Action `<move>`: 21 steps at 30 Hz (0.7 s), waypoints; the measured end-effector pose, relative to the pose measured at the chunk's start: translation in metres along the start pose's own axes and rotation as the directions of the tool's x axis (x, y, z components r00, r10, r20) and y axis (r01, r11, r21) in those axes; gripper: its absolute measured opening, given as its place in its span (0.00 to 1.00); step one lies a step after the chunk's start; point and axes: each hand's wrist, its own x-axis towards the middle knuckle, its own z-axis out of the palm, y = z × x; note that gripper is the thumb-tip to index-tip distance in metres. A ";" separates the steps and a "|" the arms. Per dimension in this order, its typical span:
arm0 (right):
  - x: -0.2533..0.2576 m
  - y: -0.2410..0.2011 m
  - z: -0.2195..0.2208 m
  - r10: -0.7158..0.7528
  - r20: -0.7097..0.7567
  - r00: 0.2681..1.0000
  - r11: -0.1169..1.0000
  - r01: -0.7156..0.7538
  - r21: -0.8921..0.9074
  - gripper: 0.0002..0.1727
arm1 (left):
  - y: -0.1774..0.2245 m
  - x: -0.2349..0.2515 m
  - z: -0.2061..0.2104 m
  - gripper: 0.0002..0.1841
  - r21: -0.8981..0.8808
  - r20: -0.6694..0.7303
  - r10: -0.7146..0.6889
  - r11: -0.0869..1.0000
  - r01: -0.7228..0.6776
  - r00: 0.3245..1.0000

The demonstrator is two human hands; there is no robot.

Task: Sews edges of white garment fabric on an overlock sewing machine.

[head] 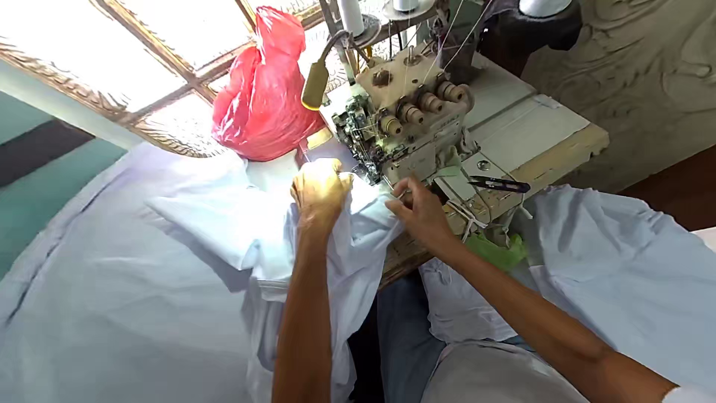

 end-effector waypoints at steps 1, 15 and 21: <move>-0.005 0.005 -0.005 0.025 0.017 1.000 1.000 -0.025 0.009 0.15 | 0.004 0.007 0.001 0.16 -0.025 0.119 -0.047 0.998 0.051 0.992; -0.003 0.013 0.005 -0.429 -0.111 0.897 0.774 0.301 -0.557 0.17 | 0.002 0.020 0.033 0.17 0.026 -0.254 -0.004 1.000 0.011 0.967; 0.005 0.002 0.012 -0.411 -0.084 0.908 0.737 0.277 -0.616 0.18 | -0.029 -0.085 0.007 0.23 -0.082 -0.446 0.042 0.993 -0.087 0.894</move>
